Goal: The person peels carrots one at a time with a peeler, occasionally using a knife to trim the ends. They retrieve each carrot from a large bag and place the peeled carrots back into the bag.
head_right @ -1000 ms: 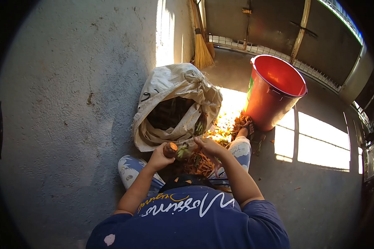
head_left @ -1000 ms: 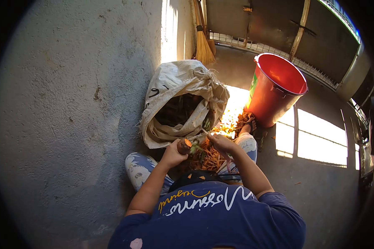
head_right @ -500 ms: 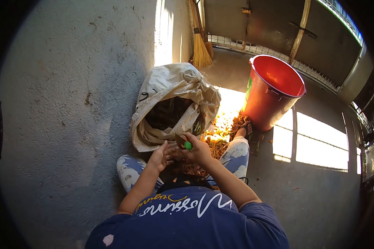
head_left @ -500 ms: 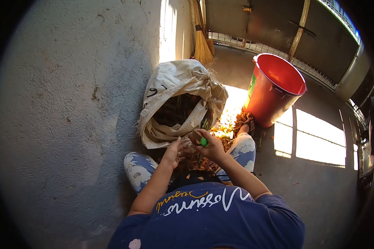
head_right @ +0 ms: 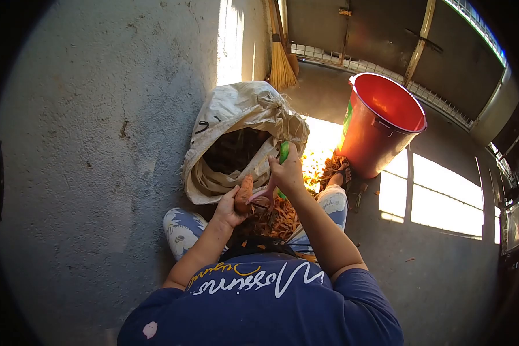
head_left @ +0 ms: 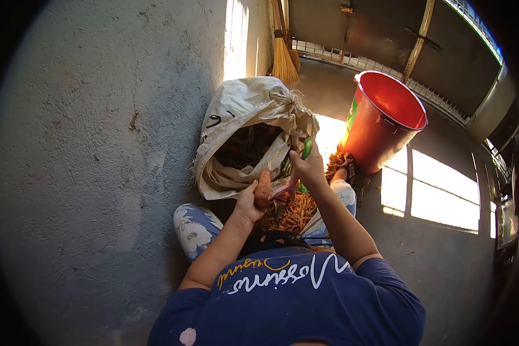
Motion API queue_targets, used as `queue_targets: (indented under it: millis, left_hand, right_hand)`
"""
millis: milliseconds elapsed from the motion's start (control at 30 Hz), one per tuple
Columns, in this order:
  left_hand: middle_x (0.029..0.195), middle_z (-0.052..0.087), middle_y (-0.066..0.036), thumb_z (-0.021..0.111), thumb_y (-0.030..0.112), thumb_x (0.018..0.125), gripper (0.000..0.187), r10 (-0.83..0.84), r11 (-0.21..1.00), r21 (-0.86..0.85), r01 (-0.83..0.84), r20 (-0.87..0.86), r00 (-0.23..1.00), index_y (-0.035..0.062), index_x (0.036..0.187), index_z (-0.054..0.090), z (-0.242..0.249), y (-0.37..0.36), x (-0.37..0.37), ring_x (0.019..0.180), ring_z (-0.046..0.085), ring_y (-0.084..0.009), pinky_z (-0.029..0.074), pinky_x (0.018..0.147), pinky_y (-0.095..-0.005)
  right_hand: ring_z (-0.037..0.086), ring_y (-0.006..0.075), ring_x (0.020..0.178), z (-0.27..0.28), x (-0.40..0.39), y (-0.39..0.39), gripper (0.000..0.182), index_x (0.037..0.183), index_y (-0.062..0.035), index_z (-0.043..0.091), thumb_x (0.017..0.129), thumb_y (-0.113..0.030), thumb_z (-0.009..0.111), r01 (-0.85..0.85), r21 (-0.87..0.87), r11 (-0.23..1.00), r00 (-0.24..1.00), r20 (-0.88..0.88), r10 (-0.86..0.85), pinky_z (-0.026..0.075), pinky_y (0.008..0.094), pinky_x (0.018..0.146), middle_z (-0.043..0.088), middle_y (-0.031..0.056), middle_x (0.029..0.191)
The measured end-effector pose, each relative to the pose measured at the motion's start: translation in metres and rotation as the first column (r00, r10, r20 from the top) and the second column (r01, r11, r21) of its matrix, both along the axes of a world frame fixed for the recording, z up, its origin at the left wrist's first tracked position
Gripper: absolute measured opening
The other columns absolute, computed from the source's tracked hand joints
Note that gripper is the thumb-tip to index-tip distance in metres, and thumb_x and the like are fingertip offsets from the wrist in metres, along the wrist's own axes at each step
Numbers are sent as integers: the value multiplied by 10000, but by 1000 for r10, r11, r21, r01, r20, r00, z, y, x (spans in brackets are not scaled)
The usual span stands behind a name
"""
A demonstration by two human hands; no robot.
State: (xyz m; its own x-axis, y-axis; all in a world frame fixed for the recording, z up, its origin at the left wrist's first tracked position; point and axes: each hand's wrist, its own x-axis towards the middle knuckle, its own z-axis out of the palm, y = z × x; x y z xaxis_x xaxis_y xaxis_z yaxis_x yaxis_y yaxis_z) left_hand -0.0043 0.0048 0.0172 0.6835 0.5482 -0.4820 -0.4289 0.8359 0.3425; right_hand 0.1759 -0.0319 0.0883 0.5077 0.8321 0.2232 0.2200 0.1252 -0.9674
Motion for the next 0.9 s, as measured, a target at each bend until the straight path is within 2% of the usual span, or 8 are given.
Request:
queue_targets:
  millis: [100, 233, 300, 433, 500, 600, 733, 900]
  left_hand:
    - [971, 559, -89, 327, 336, 937, 357, -14, 1000, -3, 14, -10, 1000, 92, 1163, 458, -22, 1, 8, 798, 576, -238, 497, 703, -408]
    - [910, 567, -71, 324, 317, 938, 313, -26, 997, 66, 41, -214, 976, 96, 1075, 498, 40, -30, 11, 791, 568, -219, 492, 721, -408]
    - [777, 563, -46, 333, 307, 934, 288, 23, 997, 76, -6, -225, 974, 90, 973, 520, 46, -33, 12, 680, 564, -191, 505, 631, -351]
    - [664, 533, -24, 343, 301, 929, 285, -29, 998, 49, 38, -177, 984, 87, 912, 530, 12, -23, 5, 546, 530, -162, 485, 513, -284]
    - [658, 543, -23, 351, 288, 922, 280, -35, 999, -28, 37, 71, 997, 86, 886, 542, 10, -22, 4, 477, 508, -137, 437, 425, -235]
    - [534, 439, 58, 311, 275, 927, 279, 8, 1000, 19, -5, -166, 986, 133, 766, 488, 30, -32, 13, 445, 427, -83, 418, 462, -254]
    - [606, 515, 17, 306, 277, 926, 287, 27, 999, 49, -20, -139, 990, 109, 844, 524, 29, -38, 12, 510, 504, -110, 465, 499, -281]
    - [887, 597, -108, 351, 249, 910, 294, -20, 994, 97, 40, -200, 980, 31, 1010, 522, 37, -46, 9, 670, 623, -217, 538, 572, -371]
  right_hand:
    - [521, 161, 624, -3, -9, 9, 302, 1013, -3, 448, 766, -86, 602, 131, 126, 983, 967, 200, -155, 433, 310, 562, 520, 64, 704]
    - [512, 208, 644, 6, -22, 6, 306, 995, -4, 461, 755, -121, 610, 163, -23, 986, 963, 222, -153, 435, 326, 623, 520, 115, 728]
    - [573, 401, 752, 9, -23, 6, 361, 1041, 8, 425, 763, -144, 598, 124, -95, 988, 974, 204, -103, 438, 433, 663, 567, 244, 776]
    - [568, 414, 736, 17, -31, 1, 356, 1037, 13, 418, 763, -136, 591, 133, -35, 990, 953, 278, -119, 435, 447, 648, 563, 255, 761]
    - [563, 428, 729, 14, -32, 3, 329, 1017, 11, 415, 765, -121, 579, 155, -2, 988, 947, 285, -148, 430, 462, 633, 559, 265, 755]
    - [565, 431, 728, 12, -33, 2, 296, 992, 7, 415, 766, -107, 568, 174, 5, 985, 933, 318, -166, 432, 467, 626, 562, 267, 753]
    - [565, 438, 731, 14, -34, 1, 278, 975, 3, 415, 769, -114, 560, 178, -69, 982, 941, 303, -149, 435, 472, 632, 565, 270, 752]
    - [574, 436, 754, -24, -17, 19, 271, 983, 18, 432, 773, -116, 539, 193, -122, 974, 930, 339, -142, 443, 471, 649, 579, 275, 771]
